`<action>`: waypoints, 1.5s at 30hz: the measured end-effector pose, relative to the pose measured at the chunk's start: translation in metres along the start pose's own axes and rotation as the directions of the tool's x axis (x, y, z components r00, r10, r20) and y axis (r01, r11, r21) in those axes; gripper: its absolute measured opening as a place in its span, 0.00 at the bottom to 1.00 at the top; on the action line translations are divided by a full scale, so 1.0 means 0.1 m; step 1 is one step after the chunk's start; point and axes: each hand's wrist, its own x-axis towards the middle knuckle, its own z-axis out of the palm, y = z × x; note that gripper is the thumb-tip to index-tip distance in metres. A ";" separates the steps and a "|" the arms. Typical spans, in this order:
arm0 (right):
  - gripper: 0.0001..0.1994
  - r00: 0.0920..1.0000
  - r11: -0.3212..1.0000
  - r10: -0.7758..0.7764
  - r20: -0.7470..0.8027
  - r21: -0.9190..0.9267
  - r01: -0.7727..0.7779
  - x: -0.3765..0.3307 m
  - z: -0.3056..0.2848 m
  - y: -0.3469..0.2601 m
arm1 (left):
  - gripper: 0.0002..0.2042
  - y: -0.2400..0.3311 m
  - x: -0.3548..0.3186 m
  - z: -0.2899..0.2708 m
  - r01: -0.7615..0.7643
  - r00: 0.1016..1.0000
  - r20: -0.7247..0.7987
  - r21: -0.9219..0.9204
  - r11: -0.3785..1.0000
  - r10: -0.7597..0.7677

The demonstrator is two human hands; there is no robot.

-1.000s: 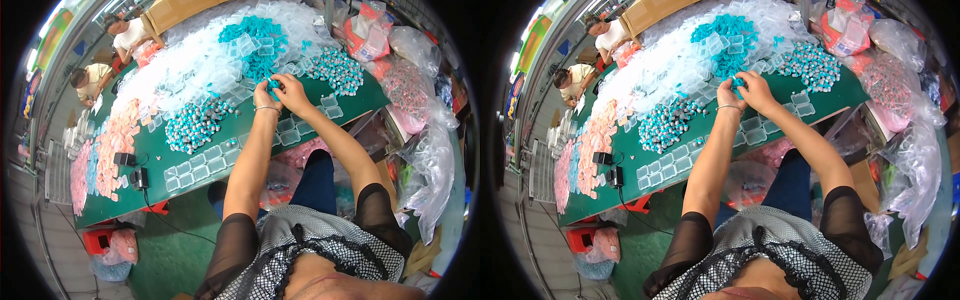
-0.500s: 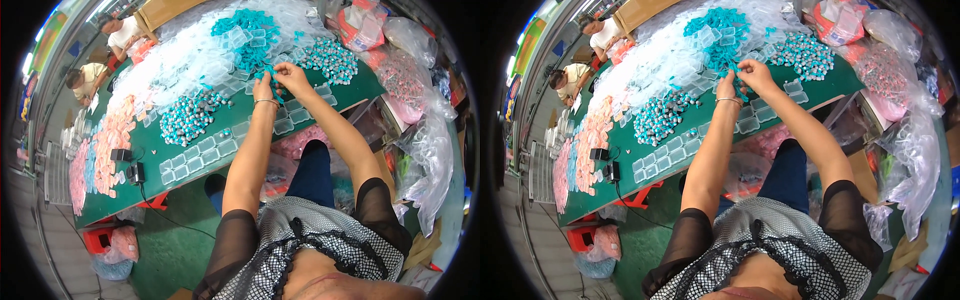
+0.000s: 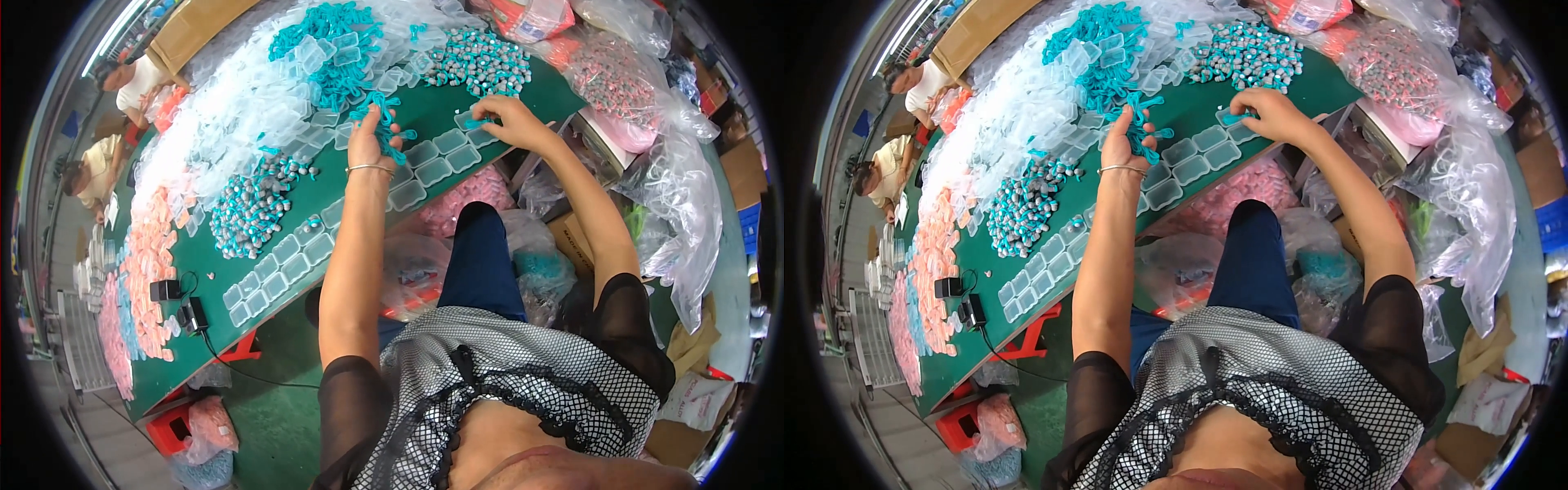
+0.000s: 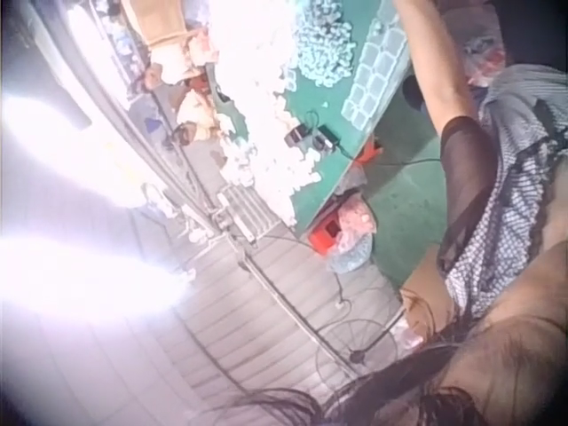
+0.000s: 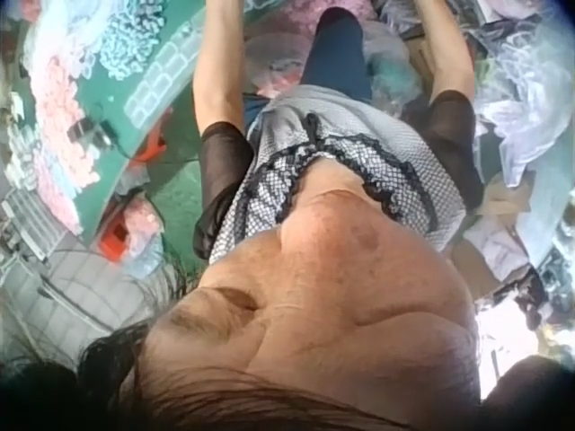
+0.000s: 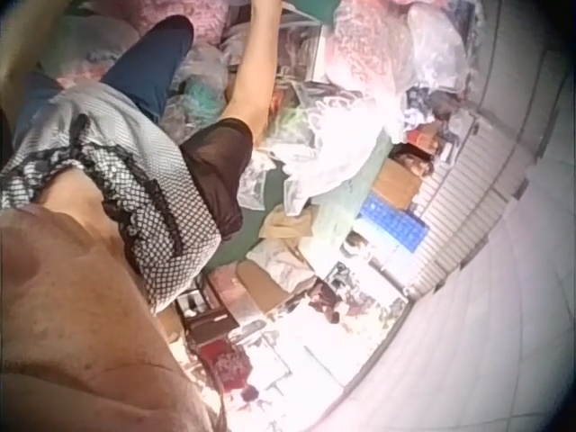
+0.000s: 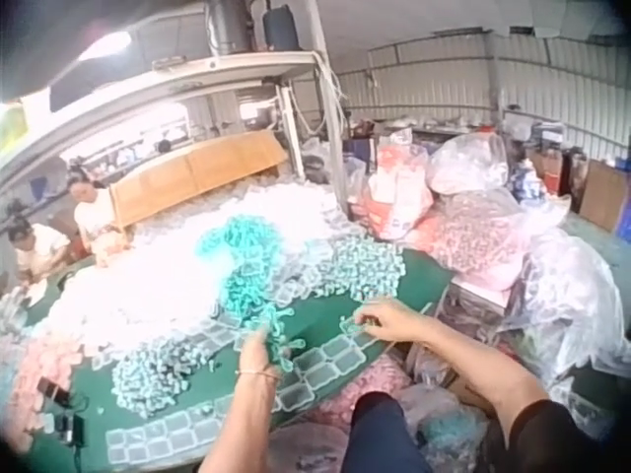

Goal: Sorting small blue beads and white components into small plastic containers on a workbench.

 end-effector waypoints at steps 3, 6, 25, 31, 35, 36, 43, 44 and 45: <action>0.10 0.996 0.988 -0.084 0.032 -0.126 0.087 -0.09 0.00 0.04 | 0.10 -0.04 -0.06 0.11 0.022 1.000 0.015 0.033 0.999 -0.023; 0.09 0.993 0.977 -0.095 0.068 -0.183 0.106 -0.11 0.03 0.09 | 0.10 -0.06 -0.10 0.14 0.023 0.998 0.051 0.060 0.998 -0.026; 0.18 0.929 0.935 -0.353 -0.108 -0.090 0.344 0.44 0.28 -0.64 | 0.11 -0.14 -0.26 0.30 0.069 0.987 0.120 0.301 0.951 -0.109; 0.10 0.968 0.973 -0.213 -0.133 0.056 0.222 0.26 0.21 -0.58 | 0.12 -0.07 -0.31 0.28 0.057 0.996 0.047 0.370 0.927 -0.080; 0.10 0.953 0.929 -0.303 -0.011 -0.227 0.292 -0.07 0.14 -0.41 | 0.14 0.01 -0.32 0.21 -0.005 1.000 0.014 0.291 0.957 0.001; 0.09 0.971 0.939 -0.238 0.033 -0.249 0.238 -0.14 0.15 -0.38 | 0.14 0.02 -0.31 0.20 -0.005 1.000 0.021 0.290 0.957 -0.001; 0.11 0.970 0.911 -0.225 0.091 -0.333 0.243 -0.15 0.24 -0.36 | 0.13 -0.03 -0.36 0.17 0.034 0.998 0.045 0.297 0.954 -0.050; 0.11 0.968 0.924 -0.238 0.075 -0.290 0.250 -0.14 0.23 -0.37 | 0.13 -0.03 -0.37 0.17 0.060 0.996 0.049 0.273 0.960 -0.076; 0.11 0.967 0.934 -0.250 0.059 -0.247 0.257 -0.14 0.22 -0.37 | 0.13 -0.02 -0.38 0.17 0.058 0.996 0.046 0.272 0.960 -0.073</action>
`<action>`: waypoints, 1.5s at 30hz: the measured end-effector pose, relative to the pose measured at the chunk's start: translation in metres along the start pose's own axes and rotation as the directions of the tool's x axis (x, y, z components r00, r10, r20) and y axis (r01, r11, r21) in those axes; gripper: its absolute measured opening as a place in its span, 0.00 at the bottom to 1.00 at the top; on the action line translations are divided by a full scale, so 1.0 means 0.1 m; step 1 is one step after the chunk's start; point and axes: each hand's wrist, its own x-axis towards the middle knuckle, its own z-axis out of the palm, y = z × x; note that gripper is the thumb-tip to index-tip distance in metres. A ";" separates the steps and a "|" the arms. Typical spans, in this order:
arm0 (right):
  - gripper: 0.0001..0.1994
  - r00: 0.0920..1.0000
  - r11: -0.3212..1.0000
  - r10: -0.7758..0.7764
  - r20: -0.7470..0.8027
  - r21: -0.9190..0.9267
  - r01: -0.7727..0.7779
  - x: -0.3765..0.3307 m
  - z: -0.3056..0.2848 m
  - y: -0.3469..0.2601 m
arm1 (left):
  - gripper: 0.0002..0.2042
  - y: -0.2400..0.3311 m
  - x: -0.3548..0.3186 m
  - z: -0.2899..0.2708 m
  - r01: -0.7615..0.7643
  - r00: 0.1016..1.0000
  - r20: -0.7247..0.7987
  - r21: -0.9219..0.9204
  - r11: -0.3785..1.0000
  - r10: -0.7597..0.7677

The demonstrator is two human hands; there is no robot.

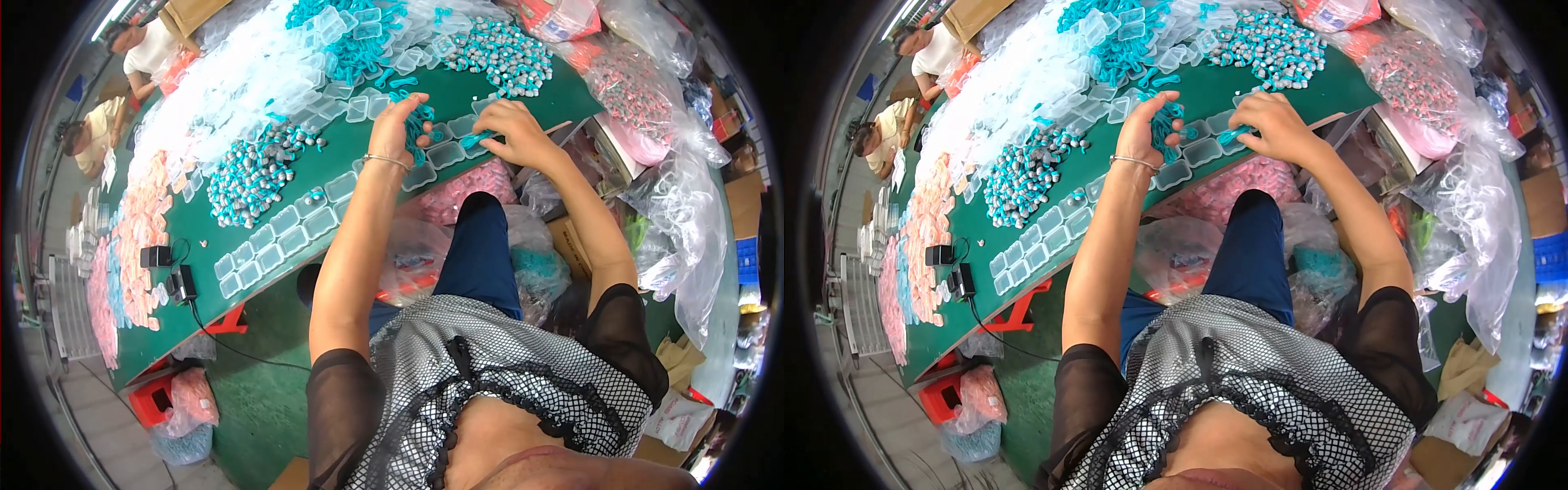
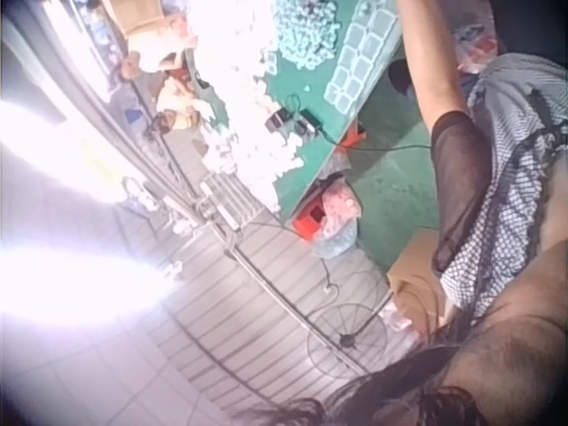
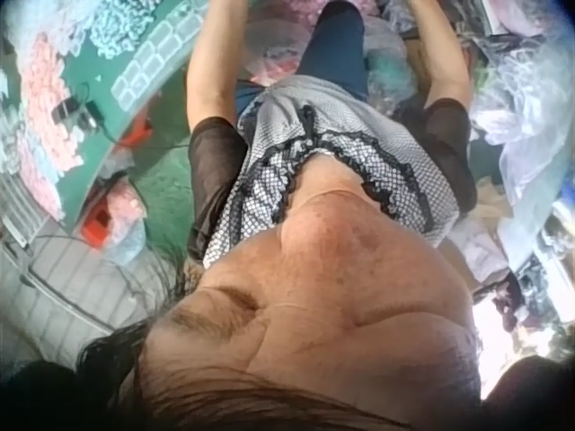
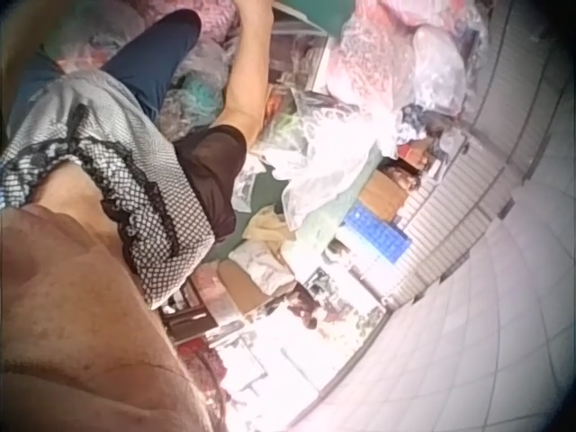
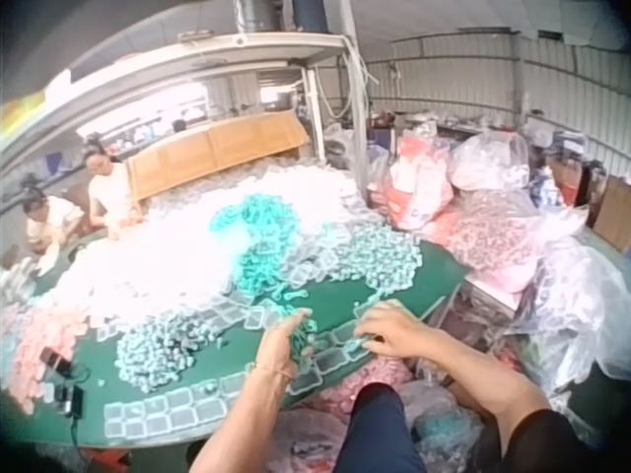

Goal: Sorting small blue beads and white components into small plastic containers on a workbench.

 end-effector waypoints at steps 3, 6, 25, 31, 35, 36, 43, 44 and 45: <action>0.11 0.995 0.997 0.011 0.101 -0.076 -0.003 -0.02 0.03 0.01 | 0.11 0.02 -0.03 -0.01 0.020 1.000 0.017 -0.057 0.998 -0.019; 0.11 0.993 0.993 0.001 0.114 -0.116 0.012 0.01 0.00 -0.04 | 0.12 0.02 -0.04 -0.07 0.024 0.999 0.044 -0.078 0.997 -0.021; 0.08 0.999 0.992 0.026 0.037 0.120 -0.030 0.34 0.22 -0.40 | 0.18 0.23 -0.26 -0.34 -0.137 0.988 -0.061 0.074 0.988 0.142; 0.07 0.991 0.994 -0.106 0.076 -0.018 0.108 0.31 0.38 -0.34 | 0.17 0.20 -0.33 -0.30 -0.109 0.994 -0.023 0.065 0.992 0.111; 0.06 0.992 0.995 -0.103 0.070 -0.007 0.104 0.33 0.36 -0.37 | 0.17 0.19 -0.37 -0.32 -0.081 0.997 0.004 0.057 0.995 0.081; 0.06 0.992 0.994 -0.106 0.071 -0.005 0.107 0.32 0.36 -0.36 | 0.17 0.19 -0.38 -0.32 -0.067 0.998 0.021 0.031 0.997 0.067; 0.05 0.988 0.998 0.026 0.150 0.057 -0.035 0.38 0.35 -0.35 | 0.20 0.21 -0.42 -0.43 -0.023 0.992 0.126 -0.067 0.998 0.032; 0.05 0.989 1.000 -0.015 0.146 0.002 0.015 0.40 0.35 -0.34 | 0.20 0.19 -0.43 -0.44 -0.027 0.992 0.124 -0.068 0.997 0.035; 0.05 0.989 1.000 -0.022 0.145 0.004 0.022 0.45 0.34 -0.37 | 0.20 0.19 -0.45 -0.45 -0.022 0.991 0.130 -0.071 0.997 0.031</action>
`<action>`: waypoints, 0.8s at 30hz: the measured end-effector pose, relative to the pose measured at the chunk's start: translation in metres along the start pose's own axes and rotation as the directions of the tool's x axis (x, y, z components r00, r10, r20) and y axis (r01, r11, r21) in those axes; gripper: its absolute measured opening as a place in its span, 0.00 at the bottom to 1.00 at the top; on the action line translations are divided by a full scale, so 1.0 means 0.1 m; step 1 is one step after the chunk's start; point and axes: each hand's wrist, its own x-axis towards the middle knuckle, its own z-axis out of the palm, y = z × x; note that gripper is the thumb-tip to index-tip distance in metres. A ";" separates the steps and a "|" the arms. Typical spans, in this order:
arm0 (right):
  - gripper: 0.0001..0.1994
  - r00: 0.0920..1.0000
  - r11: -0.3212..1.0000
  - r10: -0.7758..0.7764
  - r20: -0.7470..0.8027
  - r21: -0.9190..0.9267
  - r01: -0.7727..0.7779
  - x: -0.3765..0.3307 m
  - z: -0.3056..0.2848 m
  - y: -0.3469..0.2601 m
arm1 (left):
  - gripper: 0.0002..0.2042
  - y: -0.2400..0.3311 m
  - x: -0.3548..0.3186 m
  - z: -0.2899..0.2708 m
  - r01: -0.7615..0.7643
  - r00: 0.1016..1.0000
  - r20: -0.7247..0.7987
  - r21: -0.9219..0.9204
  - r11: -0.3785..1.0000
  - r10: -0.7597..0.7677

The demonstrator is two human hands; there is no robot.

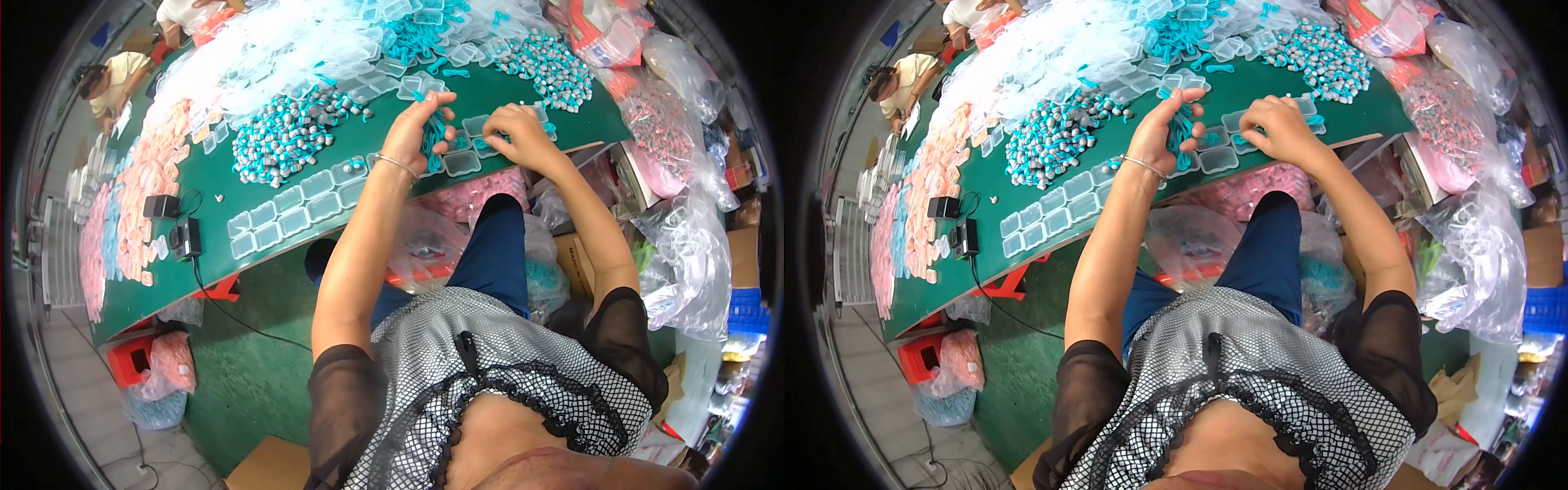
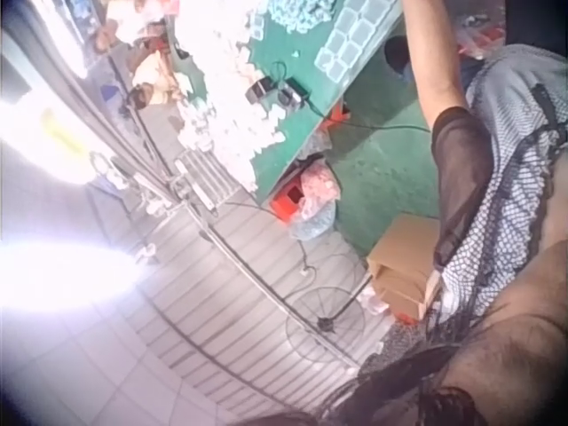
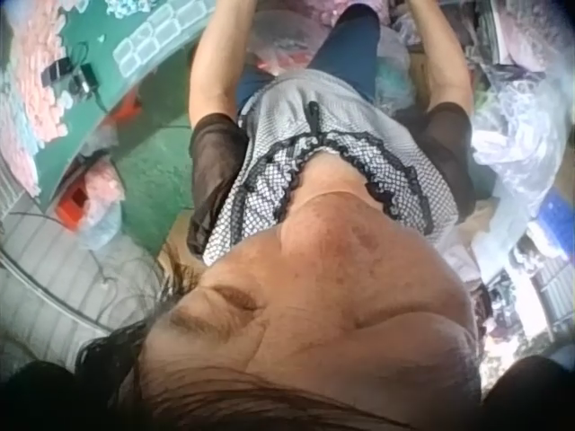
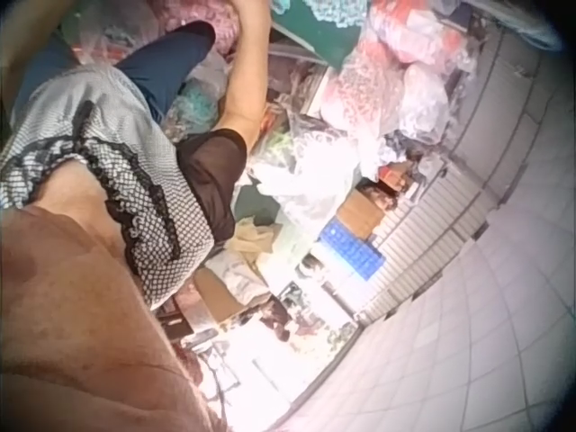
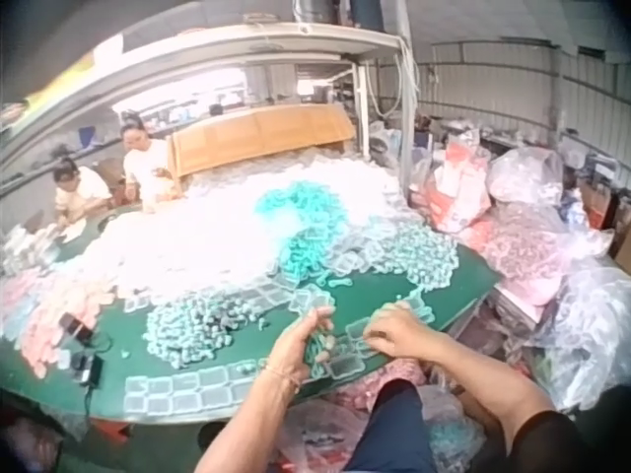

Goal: Sorting small blue beads and white components into small plastic containers on a workbench.

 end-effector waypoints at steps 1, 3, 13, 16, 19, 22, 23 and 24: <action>0.06 0.995 0.985 0.063 -0.075 0.163 -0.050 0.06 -0.02 -0.02 | 0.21 0.00 -0.01 -0.01 0.004 1.000 0.006 -0.003 1.000 -0.004; 0.06 0.981 0.942 0.135 -0.136 0.326 -0.084 0.18 -0.03 -0.13 | 0.21 0.00 -0.02 -0.04 0.009 1.000 0.022 -0.003 1.000 -0.009; 0.07 0.902 0.509 0.403 -0.152 0.856 -0.083 0.50 0.07 -0.33 | 0.26 0.17 -0.17 0.05 -0.047 0.997 -0.046 0.271 0.962 0.062; 0.08 0.945 0.762 0.273 -0.181 0.640 -0.097 0.25 0.06 -0.29 | 0.23 0.27 -0.15 -0.20 -0.138 0.977 -0.148 0.126 0.982 0.156; 0.09 0.984 0.935 0.092 -0.155 0.354 -0.031 0.02 0.16 -0.33 | 0.19 0.30 -0.19 -0.36 -0.157 0.973 -0.173 -0.009 0.988 0.153; 0.07 0.992 0.992 -0.049 -0.120 0.113 0.063 -0.03 0.21 -0.35 | 0.19 0.26 -0.18 -0.37 -0.145 0.978 -0.154 -0.016 0.989 0.141; 0.07 0.992 0.992 -0.049 -0.119 0.112 0.062 -0.03 0.21 -0.35 | 0.19 0.24 -0.19 -0.37 -0.145 0.978 -0.154 -0.017 0.989 0.141; 0.07 0.990 0.993 -0.071 -0.119 0.084 0.082 -0.02 0.21 -0.37 | 0.19 0.23 -0.20 -0.36 -0.135 0.981 -0.142 -0.034 0.990 0.129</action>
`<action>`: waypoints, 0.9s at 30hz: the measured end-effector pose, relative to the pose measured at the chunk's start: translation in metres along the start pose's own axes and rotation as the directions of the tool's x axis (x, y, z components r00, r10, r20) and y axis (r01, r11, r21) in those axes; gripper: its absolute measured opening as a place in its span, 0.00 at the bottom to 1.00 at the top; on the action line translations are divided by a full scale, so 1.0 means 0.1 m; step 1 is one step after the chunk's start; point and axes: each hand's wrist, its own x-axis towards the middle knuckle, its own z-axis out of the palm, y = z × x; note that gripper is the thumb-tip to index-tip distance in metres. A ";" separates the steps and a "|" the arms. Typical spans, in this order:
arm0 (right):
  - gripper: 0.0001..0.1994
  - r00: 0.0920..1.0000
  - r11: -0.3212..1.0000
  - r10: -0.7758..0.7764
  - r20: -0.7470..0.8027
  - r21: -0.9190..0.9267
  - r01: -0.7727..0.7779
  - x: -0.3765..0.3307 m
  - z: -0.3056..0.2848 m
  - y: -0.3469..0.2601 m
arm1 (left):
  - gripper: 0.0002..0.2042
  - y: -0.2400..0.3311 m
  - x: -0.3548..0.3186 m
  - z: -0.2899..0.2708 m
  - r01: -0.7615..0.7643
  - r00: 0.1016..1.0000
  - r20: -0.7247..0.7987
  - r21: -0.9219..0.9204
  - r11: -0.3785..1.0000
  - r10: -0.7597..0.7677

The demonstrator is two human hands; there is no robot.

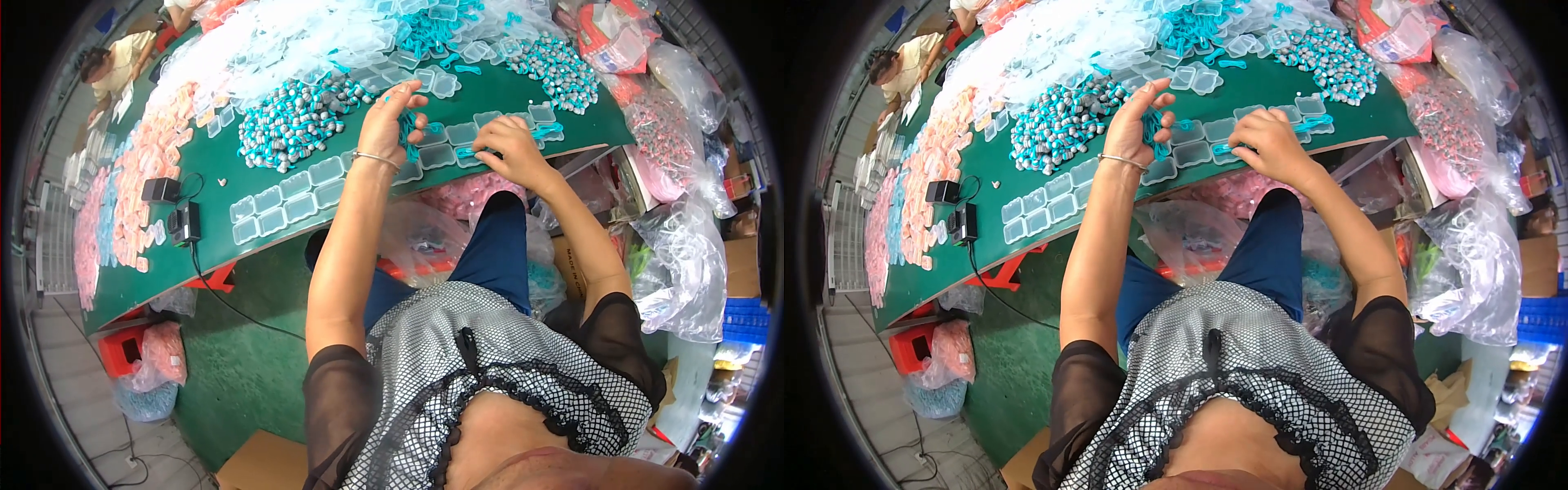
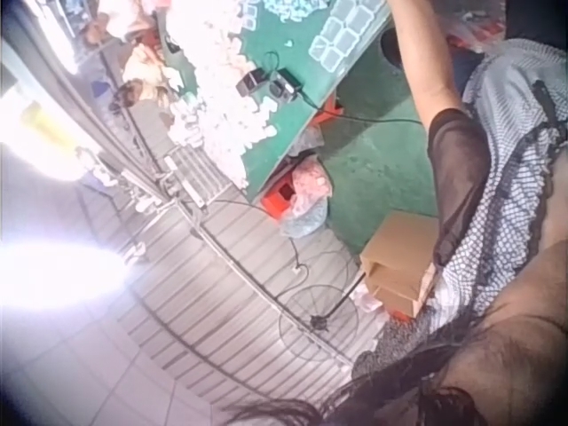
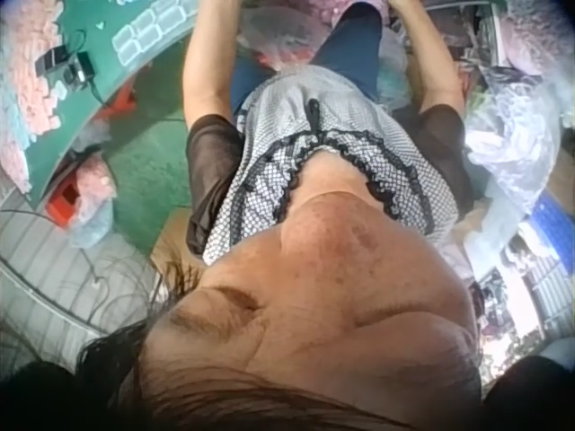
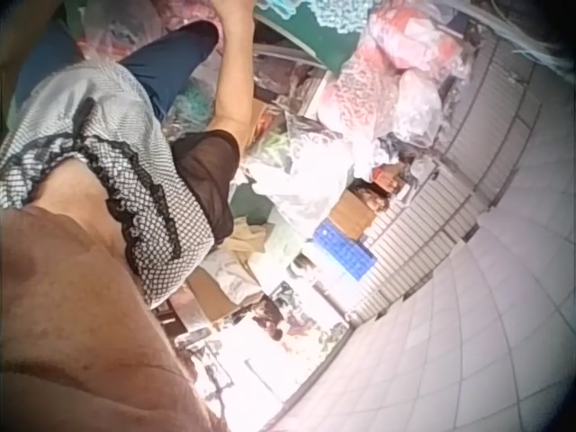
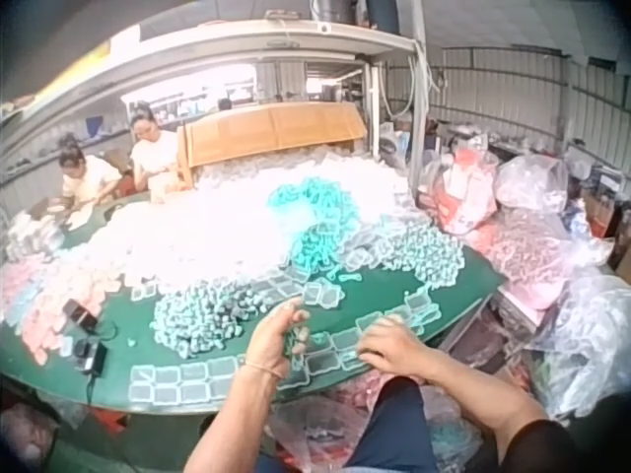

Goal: Sorting small blue beads and white components into small plastic containers on a workbench.

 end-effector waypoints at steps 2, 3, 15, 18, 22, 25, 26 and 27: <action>0.07 1.000 0.999 -0.024 0.001 -0.025 0.024 0.01 0.00 -0.03 | 0.19 -0.01 -0.04 0.02 0.011 1.000 -0.002 -0.007 1.000 -0.011; 0.07 1.000 0.998 -0.025 -0.010 -0.061 0.024 0.02 -0.01 -0.04 | 0.19 -0.02 -0.05 0.02 0.007 1.000 -0.005 -0.008 1.000 -0.007; 0.10 0.949 0.595 0.294 0.113 0.756 -0.274 0.52 0.28 -0.29 | 0.19 -0.12 -0.11 -0.10 0.006 0.996 0.093 -0.126 0.992 0.005; 0.09 0.925 0.629 0.335 0.180 0.688 -0.362 0.58 0.27 -0.27 | 0.20 -0.01 -0.20 -0.09 -0.031 0.999 -0.030 -0.184 0.982 0.026; 0.09 0.955 0.850 0.258 0.143 0.435 -0.295 0.52 0.26 -0.26 | 0.20 0.10 -0.26 -0.30 -0.138 0.981 -0.162 -0.207 0.968 0.105; 0.06 0.995 0.979 0.076 0.062 0.183 -0.087 0.43 0.33 -0.21 | 0.16 0.13 -0.27 -0.38 -0.108 0.976 -0.207 -0.193 0.975 0.067; 0.05 0.990 0.969 0.123 0.071 0.205 -0.135 0.40 0.35 -0.20 | 0.16 0.12 -0.27 -0.38 -0.101 0.976 -0.209 -0.213 0.972 0.056; 0.05 0.990 0.970 0.122 0.073 0.204 -0.135 0.40 0.36 -0.21 | 0.16 0.12 -0.28 -0.37 -0.101 0.976 -0.209 -0.215 0.971 0.055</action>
